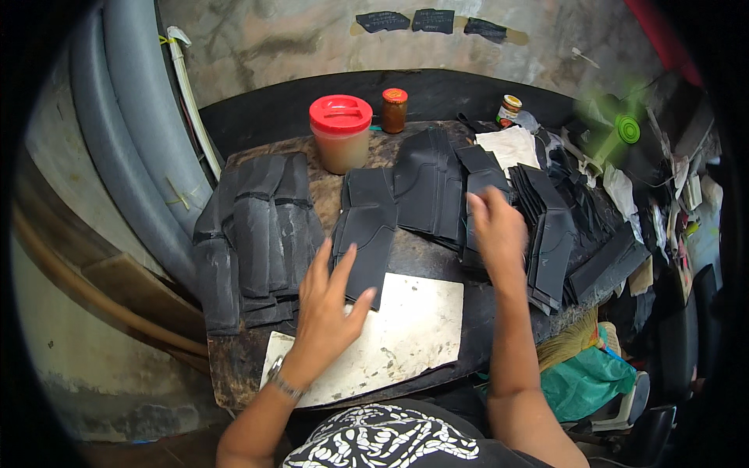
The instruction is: The person repeatedly picks up black rubber shoe parts from a table, turns them over, and places them back down. The person handles the parts one at a time, inspecting edges and surfaces before returning them to the pile.
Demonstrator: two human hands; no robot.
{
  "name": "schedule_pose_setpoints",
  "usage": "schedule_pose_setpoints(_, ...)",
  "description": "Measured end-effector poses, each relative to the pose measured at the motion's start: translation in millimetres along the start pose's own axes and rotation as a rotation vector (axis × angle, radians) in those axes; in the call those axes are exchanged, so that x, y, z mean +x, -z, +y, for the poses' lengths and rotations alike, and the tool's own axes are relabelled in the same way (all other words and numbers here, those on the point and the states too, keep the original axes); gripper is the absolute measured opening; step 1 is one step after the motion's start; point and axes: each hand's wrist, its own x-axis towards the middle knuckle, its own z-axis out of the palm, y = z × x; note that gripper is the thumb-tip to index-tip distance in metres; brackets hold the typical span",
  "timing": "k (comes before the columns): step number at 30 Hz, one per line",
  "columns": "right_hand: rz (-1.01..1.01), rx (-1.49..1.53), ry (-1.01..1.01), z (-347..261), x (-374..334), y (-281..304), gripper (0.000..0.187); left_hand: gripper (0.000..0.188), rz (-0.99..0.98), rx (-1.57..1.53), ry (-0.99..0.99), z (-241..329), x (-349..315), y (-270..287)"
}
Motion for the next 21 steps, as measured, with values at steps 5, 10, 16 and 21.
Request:
schedule_pose_setpoints(5,-0.023,0.077,0.084,-17,79,-106,0.037,0.111,-0.175,0.406,0.139,9,79,-42)
schedule_pose_setpoints(10,-0.129,-0.212,-0.002,-14,102,-141,0.053,0.121,-0.238,0.191,0.267,-10,104,-49)
schedule_pose_setpoints(16,-0.066,-0.261,0.120,-19,102,-143,0.052,0.123,-0.177,0.122,0.238,-33,97,-52)
schedule_pose_setpoints(21,-0.031,-0.060,0.128,-12,109,-152,0.047,0.114,-0.133,0.022,0.237,-40,94,-54)
